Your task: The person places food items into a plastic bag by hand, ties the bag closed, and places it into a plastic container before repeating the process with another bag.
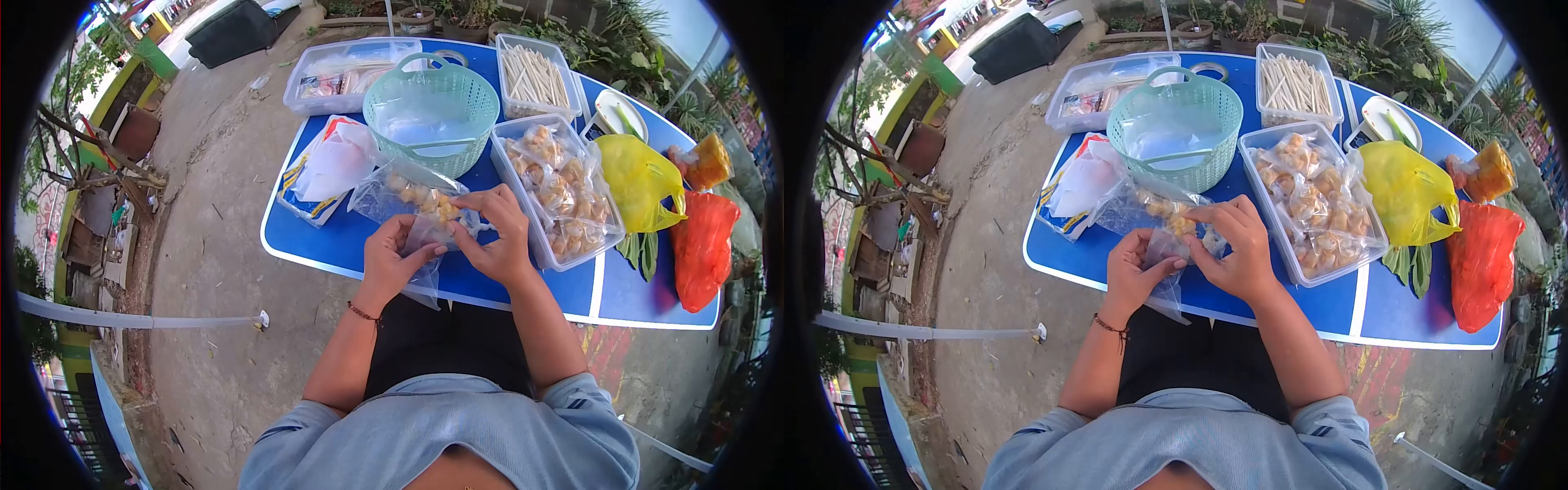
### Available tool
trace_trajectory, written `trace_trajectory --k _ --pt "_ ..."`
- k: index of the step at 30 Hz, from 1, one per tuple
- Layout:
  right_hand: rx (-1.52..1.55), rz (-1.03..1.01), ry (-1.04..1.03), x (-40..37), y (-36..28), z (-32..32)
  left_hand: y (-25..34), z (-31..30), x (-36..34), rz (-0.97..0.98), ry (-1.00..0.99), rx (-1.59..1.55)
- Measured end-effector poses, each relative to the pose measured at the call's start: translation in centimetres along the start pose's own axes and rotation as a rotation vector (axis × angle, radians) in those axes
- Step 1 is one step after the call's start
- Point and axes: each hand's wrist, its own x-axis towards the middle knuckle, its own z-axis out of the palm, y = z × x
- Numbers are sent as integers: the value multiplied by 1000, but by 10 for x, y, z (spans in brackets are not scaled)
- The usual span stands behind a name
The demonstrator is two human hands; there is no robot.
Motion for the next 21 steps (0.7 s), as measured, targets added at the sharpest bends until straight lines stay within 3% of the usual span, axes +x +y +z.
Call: trace_trajectory --k 5,8,14,17,21 --pt "-26 -20 -7 4 0 1 -6 -1 1 62 6 1" --pt "12 124 -34 -1 1 0 -5 -3 0 62 5 9" --pt "74 -6 -109 -1 8 0 -3 -2 2 88 -55 17" --pt "171 123 -152 -2 1 0 -7 -3 2 79 -74 -27" --pt "88 -14 -218 0 3 -4 -3 -5 0 5 -91 -10"
